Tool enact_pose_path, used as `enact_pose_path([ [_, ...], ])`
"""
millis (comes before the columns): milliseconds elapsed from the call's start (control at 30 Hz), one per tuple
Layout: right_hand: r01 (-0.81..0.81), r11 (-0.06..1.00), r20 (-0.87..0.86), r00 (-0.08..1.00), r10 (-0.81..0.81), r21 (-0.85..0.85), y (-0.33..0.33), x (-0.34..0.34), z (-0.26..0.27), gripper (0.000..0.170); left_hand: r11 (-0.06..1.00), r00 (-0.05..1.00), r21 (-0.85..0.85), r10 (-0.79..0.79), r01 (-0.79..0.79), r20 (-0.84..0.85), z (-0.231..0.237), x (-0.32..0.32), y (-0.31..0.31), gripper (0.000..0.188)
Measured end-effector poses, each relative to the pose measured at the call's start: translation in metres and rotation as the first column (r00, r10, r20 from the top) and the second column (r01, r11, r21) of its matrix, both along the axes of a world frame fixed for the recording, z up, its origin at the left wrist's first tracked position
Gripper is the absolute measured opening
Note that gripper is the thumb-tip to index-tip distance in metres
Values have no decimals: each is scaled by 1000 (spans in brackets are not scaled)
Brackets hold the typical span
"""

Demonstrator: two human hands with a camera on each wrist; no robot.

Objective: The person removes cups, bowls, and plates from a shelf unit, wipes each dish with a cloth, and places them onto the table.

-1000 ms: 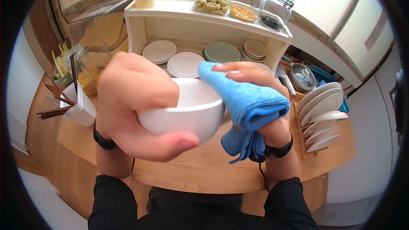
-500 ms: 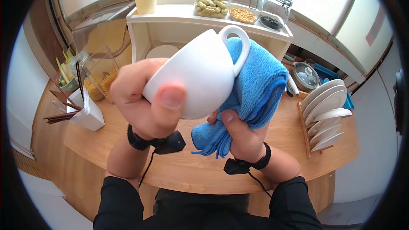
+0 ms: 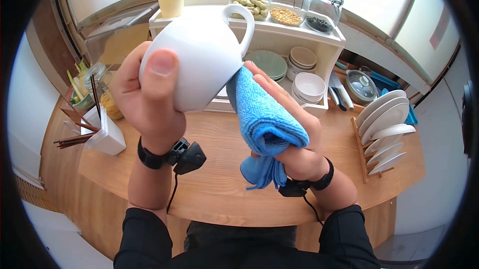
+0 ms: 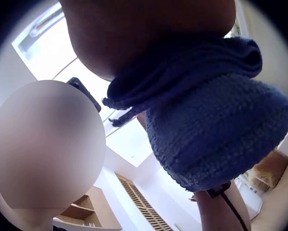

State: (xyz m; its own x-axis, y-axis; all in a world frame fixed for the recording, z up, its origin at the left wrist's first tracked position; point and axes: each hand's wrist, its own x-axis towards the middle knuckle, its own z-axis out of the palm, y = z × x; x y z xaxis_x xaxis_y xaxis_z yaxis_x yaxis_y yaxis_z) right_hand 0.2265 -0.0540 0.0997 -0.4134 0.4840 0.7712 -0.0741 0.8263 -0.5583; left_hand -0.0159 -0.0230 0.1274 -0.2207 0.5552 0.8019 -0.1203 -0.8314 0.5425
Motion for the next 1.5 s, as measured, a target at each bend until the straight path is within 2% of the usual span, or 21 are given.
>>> enact_pose_path([
  [167,414,826,-104,907,-407,383,12,28,10,77,809,749,375,573,-453,-332,-10,1,11,52],
  [200,487,717,-143,862,-486,499,10,29,12,75,999,986,-42,-3,-4,-169,-6,11,6,48],
  [233,542,587,-193,811,-552,601,8,28,16,72,785,839,-296,-501,544,213,0,20,1,44],
  [300,230,477,34,875,-483,848,8,37,25,62,692,782,-366,-534,622,321,4,29,1,40],
  [367,216,425,58,837,-545,879,3,26,27,54,509,614,-345,-681,789,399,0,35,1,42],
  [433,506,541,-139,804,-579,672,1,20,22,45,570,690,-390,-621,723,372,0,40,-3,42],
  [500,489,648,-182,857,-482,584,13,24,20,56,618,737,-403,-597,675,318,-2,39,-2,49],
  [533,481,840,-169,876,-451,250,5,21,14,53,623,739,-398,-594,673,318,-3,37,-2,49],
  [633,-118,835,-378,919,-114,-538,-15,10,5,30,475,594,-361,-691,803,411,-7,33,2,40],
  [700,-342,703,-505,863,-27,-623,-23,6,0,29,471,546,-279,-751,837,371,-13,31,1,39],
  [867,-210,798,-437,896,-74,-564,-17,20,4,26,508,587,-293,-706,810,396,-4,30,-9,35],
  [967,-164,812,-428,896,-114,-560,-19,31,6,28,747,780,-225,-587,625,216,-20,29,-4,42],
  [1067,-175,804,-401,912,-85,-568,-24,33,7,36,964,961,-45,-255,260,105,-28,40,-6,40],
  [1133,-204,797,-425,902,-71,-568,-24,32,5,41,924,898,293,332,-247,-289,-28,30,2,42],
  [1167,-231,791,-448,892,-60,-567,-24,32,5,48,922,897,294,335,-251,-287,-26,24,6,42],
  [1200,-231,792,-448,892,-58,-564,-23,31,9,48,947,941,-35,-322,320,-103,-23,19,11,46],
  [1233,-322,815,-512,858,37,-482,-21,31,16,55,541,573,-191,-781,819,248,-20,16,16,50],
  [1367,-501,827,-619,741,258,-255,-16,40,23,70,593,660,-309,-577,743,481,-7,34,20,58],
  [1433,-513,835,-639,714,285,-200,-11,36,25,67,535,566,-283,-493,796,661,-6,42,22,63],
  [1467,105,984,-280,958,-61,145,-8,28,29,56,497,510,-246,-510,832,693,-1,47,15,58],
  [1500,498,603,-102,816,-569,624,-5,22,31,46,500,511,-246,-509,831,692,-3,48,14,58],
])
